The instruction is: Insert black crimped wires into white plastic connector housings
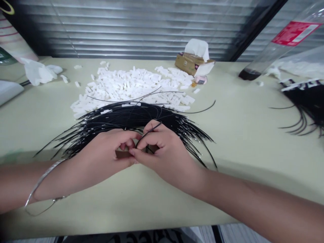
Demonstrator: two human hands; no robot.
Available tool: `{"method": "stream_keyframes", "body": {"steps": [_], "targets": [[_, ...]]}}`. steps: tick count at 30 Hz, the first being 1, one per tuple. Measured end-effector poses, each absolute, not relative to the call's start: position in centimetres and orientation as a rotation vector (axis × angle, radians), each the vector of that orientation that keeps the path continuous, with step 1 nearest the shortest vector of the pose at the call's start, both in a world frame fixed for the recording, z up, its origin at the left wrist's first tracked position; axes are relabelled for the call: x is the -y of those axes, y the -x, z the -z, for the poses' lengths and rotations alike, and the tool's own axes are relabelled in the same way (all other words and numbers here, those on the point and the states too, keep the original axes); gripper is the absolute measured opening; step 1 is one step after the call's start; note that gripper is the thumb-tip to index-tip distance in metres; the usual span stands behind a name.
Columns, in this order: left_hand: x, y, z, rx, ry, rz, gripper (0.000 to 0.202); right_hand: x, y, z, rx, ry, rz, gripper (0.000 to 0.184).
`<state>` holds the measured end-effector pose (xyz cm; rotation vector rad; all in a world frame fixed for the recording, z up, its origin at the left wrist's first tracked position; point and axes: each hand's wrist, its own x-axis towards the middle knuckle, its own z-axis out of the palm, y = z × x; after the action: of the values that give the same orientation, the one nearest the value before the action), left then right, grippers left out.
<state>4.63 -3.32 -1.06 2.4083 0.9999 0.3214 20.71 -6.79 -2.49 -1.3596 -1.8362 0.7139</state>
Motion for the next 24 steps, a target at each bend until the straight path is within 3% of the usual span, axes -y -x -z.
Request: {"method": "stream_keyframes", "body": {"steps": [5,24], "targets": [[3.1,-4.5,1.3,-0.944,-2.421,-0.328,0.010,6.9,-20.8,2.2,1.882,1.354,-0.759,0.015],[3.3,-4.5,1.6,-0.915,-2.375,-0.355,0.012,6.7,-20.6,1.3,1.893,1.497,-0.856,0.022]]}}
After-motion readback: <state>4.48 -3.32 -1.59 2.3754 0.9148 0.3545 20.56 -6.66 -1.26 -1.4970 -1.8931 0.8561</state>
